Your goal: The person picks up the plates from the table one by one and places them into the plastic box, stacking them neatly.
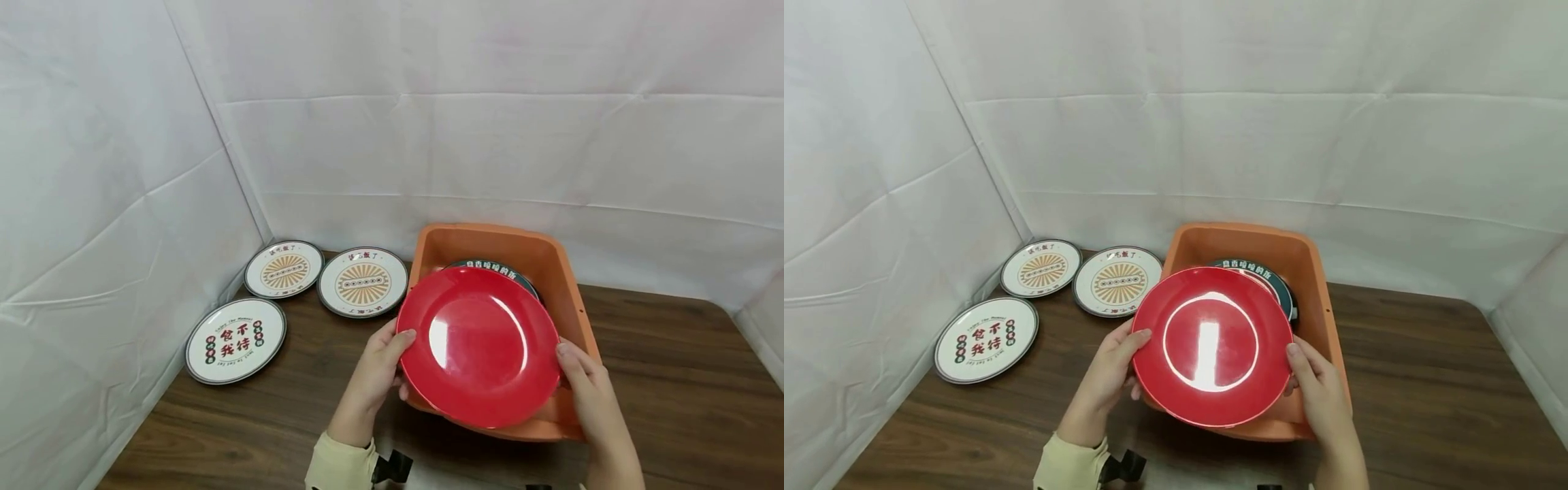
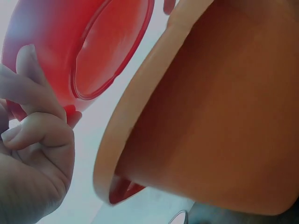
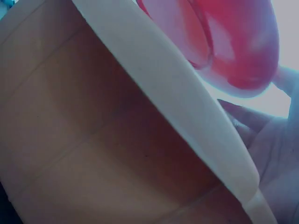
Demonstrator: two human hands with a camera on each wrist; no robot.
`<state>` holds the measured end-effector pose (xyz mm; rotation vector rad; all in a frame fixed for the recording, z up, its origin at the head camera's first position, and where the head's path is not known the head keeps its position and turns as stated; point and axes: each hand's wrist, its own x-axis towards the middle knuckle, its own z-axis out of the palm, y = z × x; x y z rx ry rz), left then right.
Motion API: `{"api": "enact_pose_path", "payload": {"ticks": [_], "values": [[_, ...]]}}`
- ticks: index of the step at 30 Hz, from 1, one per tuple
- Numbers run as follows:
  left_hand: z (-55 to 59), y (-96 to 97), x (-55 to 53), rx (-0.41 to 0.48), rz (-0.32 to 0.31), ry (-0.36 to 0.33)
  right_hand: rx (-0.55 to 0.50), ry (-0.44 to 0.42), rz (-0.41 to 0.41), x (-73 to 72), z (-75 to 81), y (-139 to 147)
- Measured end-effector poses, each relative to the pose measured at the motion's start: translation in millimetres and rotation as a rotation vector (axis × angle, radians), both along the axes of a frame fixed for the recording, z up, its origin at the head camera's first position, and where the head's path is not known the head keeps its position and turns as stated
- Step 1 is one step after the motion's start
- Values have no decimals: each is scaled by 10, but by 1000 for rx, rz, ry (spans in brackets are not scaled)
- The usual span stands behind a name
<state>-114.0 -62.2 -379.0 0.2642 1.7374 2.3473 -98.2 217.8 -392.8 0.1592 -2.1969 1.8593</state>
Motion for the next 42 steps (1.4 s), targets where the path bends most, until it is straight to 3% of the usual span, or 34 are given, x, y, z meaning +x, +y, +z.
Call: {"api": "enact_pose_path", "payload": {"ticks": [4, 10, 17, 22, 27, 35, 42], "values": [[-6, 55, 15, -20, -13, -3, 2, -28, -34, 5, -1, 17], [-49, 122, -2, -47, -9, -15, -87, -91, -39, 4, 8, 22], [-103, 151, -33, -73, 11, -25, -126, -138, -38, -20, 5, 18], [-104, 193, -39, -128, 34, -15, -119, -182, -65, -20, -4, 39], [-96, 223, -36, -128, 61, -7, -127, -212, -87, -33, -10, 32], [-50, 245, -26, -139, 88, -20, -185, -197, -88, -54, 79, -30], [144, 215, -106, -141, -4, 75, -157, -140, -94, -88, 310, -21]]}}
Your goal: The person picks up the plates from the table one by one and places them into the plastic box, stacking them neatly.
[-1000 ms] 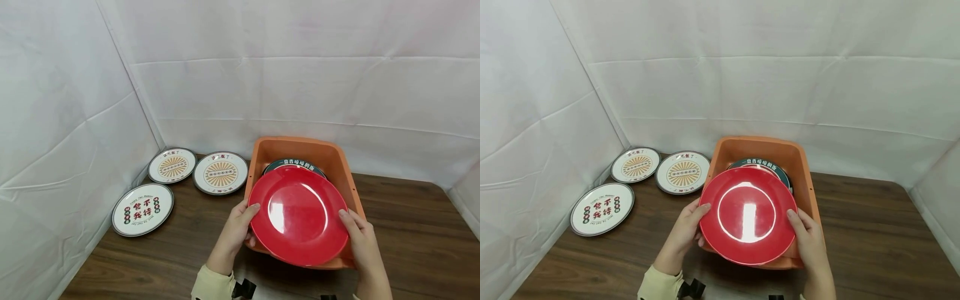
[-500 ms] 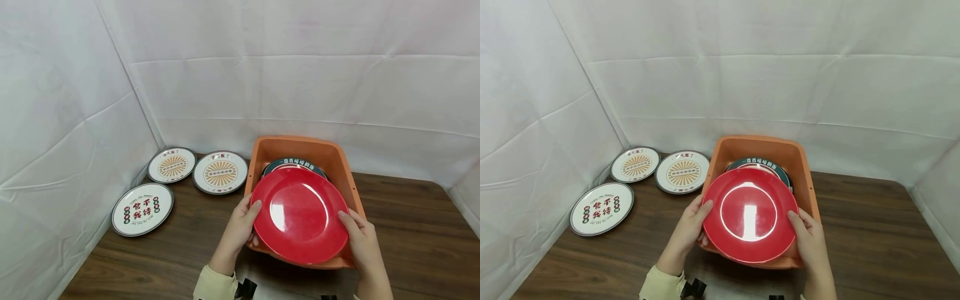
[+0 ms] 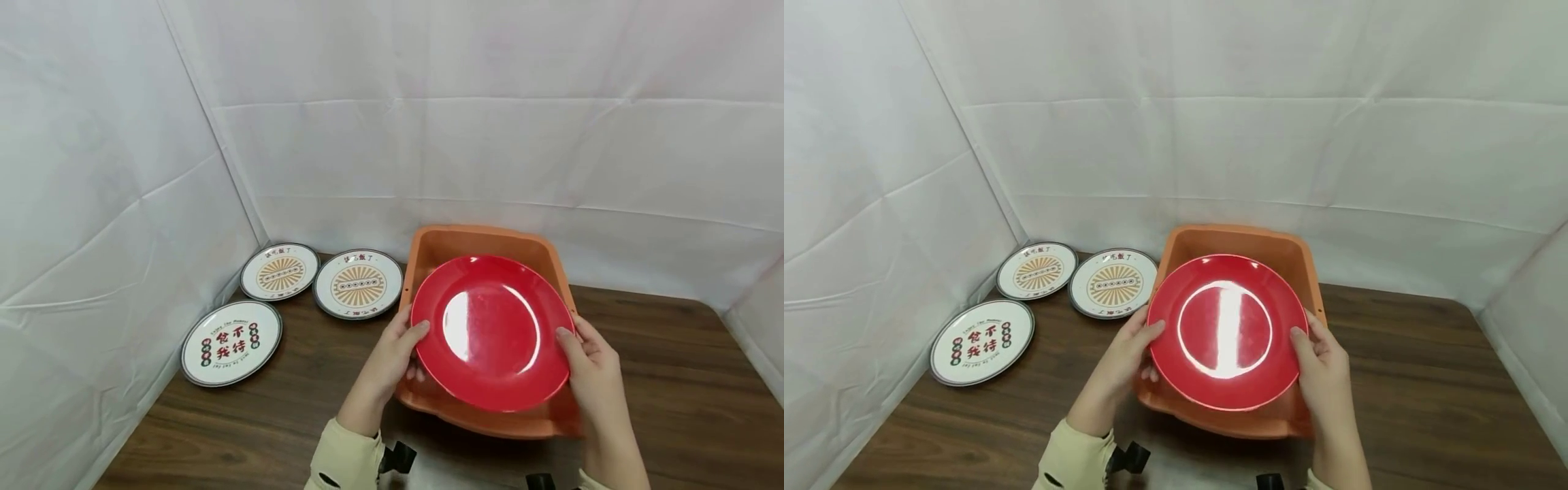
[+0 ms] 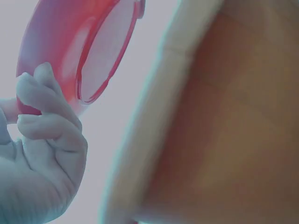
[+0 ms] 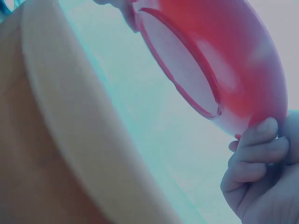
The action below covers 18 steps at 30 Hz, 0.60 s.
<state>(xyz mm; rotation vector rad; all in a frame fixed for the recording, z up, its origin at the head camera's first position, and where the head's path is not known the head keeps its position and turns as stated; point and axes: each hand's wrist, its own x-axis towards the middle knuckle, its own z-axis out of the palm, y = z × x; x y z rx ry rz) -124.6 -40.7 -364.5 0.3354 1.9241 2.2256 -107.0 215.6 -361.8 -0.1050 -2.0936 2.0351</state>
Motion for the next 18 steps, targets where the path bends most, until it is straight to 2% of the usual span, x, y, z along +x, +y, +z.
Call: {"api": "enact_pose_path", "payload": {"ticks": [4, 7, 9, 13, 15, 18], "values": [[177, 12, -132, 3, -33, 28, -56, 43, -5, -97, 136, 23], [308, 48, -271, -1, -19, 55, -51, 86, 4, -190, 270, 61], [371, 74, -378, 3, 15, 61, -35, 117, 24, -262, 362, 85], [442, 129, -566, 6, 110, 31, -15, 137, 44, -412, 489, 107], [458, 168, -650, 5, 153, 15, -50, 122, 36, -487, 517, 108], [468, 233, -791, 21, 217, -4, -166, 90, -12, -604, 522, 84]]}}
